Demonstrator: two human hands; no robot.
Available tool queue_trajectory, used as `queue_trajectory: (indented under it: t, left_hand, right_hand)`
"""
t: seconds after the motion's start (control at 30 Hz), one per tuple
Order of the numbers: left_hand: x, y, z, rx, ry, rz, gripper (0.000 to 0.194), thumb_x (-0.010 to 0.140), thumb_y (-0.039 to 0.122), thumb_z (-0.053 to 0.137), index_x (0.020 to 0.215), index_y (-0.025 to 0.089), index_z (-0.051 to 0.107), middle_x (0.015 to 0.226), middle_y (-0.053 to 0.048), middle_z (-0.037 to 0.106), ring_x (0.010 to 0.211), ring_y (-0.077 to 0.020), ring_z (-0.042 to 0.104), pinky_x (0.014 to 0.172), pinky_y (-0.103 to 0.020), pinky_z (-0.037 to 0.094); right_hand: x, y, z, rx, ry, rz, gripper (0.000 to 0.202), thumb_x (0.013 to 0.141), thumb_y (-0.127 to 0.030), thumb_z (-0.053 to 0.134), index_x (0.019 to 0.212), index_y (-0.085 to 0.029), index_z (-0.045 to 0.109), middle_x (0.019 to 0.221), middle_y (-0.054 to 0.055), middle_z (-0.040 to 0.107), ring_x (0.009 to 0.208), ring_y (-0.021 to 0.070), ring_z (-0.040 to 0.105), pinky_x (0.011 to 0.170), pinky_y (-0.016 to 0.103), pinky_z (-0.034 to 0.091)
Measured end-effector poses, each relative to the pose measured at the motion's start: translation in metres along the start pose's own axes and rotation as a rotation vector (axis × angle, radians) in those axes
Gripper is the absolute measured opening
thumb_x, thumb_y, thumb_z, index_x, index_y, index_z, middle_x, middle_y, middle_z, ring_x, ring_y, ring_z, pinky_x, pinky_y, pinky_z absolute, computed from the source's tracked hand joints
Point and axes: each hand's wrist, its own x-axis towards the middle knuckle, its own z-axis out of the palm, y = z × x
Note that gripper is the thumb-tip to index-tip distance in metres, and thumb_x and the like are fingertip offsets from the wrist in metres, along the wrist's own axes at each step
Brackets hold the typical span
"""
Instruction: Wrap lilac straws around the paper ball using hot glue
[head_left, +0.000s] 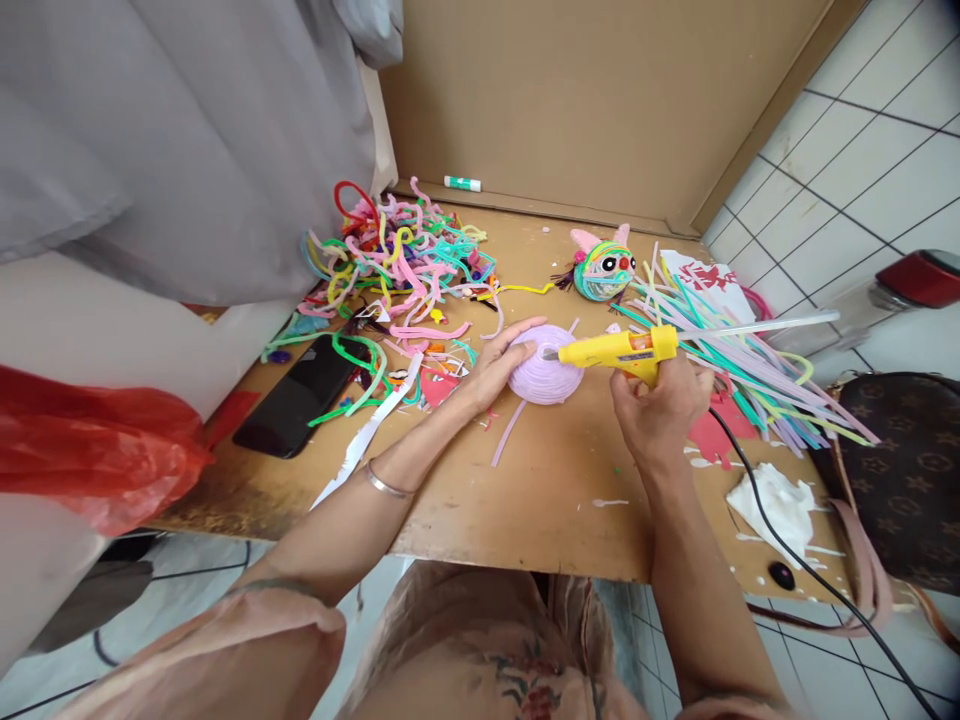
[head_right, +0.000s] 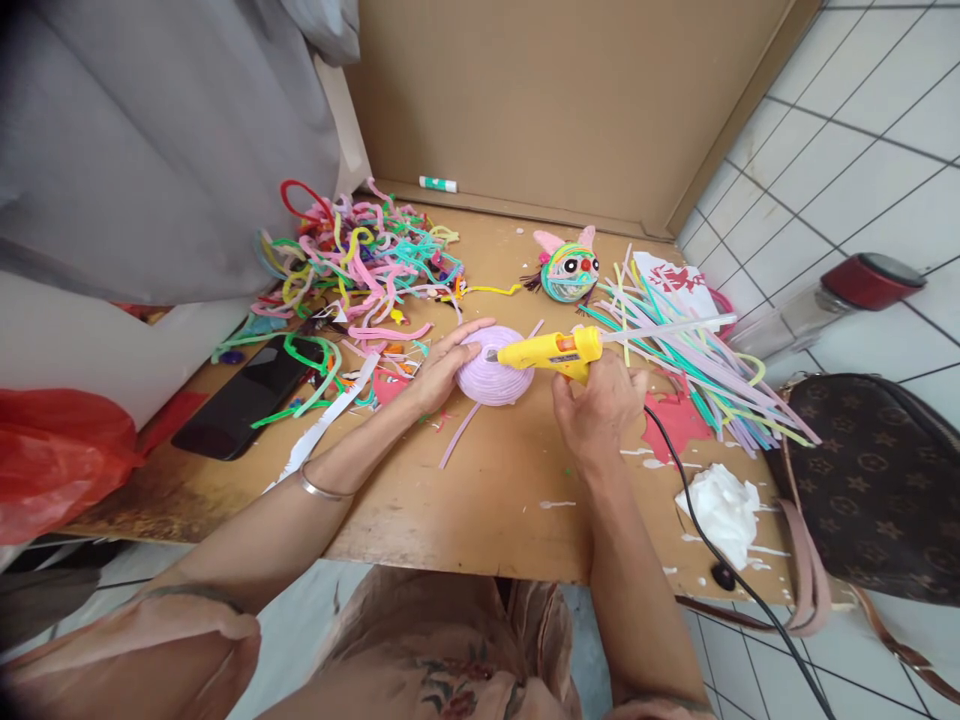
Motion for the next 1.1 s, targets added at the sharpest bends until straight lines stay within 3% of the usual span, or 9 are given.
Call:
queue_trajectory:
  t: [0.27,0.5,0.8,1.1]
  left_hand:
    - [-0.001,0.0,0.0,0.005,-0.013,0.003,0.061,0.082,0.048,0.062,0.135,0.018,0.065,0.141,-0.01,0.065,0.134,-0.0329,0.055,0.117,-0.047,0.039]
    - [-0.001,-0.002,0.001,-0.015,-0.009,-0.003,0.061,0.082,0.047,0.062,0.135,0.018,0.065,0.142,-0.01,0.064,0.134,-0.0328,0.055,0.117,-0.046,0.04]
    - [0.0,-0.001,0.0,0.026,-0.013,0.011,0.061,0.082,0.047,0.061,0.136,0.018,0.065,0.14,-0.01,0.066,0.132,-0.0321,0.056,0.117,-0.046,0.04]
    - [0.0,-0.003,0.0,0.003,-0.017,0.015,0.059,0.081,0.045,0.062,0.134,0.02,0.066,0.144,-0.008,0.063,0.137,-0.0337,0.053,0.12,-0.05,0.037]
  right_hand:
    - [-0.002,0.004,0.012,-0.025,0.122,-0.029,0.016,0.077,-0.03,0.054,0.091,-0.021,0.055,0.073,0.003,0.058,0.069,0.025,0.056,0.073,0.038,0.037]
    - [-0.002,0.004,0.009,-0.018,0.103,-0.069,0.02,0.079,-0.026,0.052,0.098,-0.019,0.057,0.077,0.005,0.061,0.072,0.0263,0.058,0.074,0.038,0.037]
    - [0.001,0.005,0.005,-0.016,0.077,-0.056,0.006,0.078,-0.025,0.051,0.083,-0.023,0.049,0.072,0.004,0.057,0.068,0.0249,0.055,0.07,0.037,0.033]
    - [0.003,0.008,0.003,-0.026,0.063,-0.069,0.006,0.076,-0.022,0.052,0.08,-0.023,0.048,0.072,0.003,0.055,0.069,0.0241,0.053,0.07,0.035,0.031]
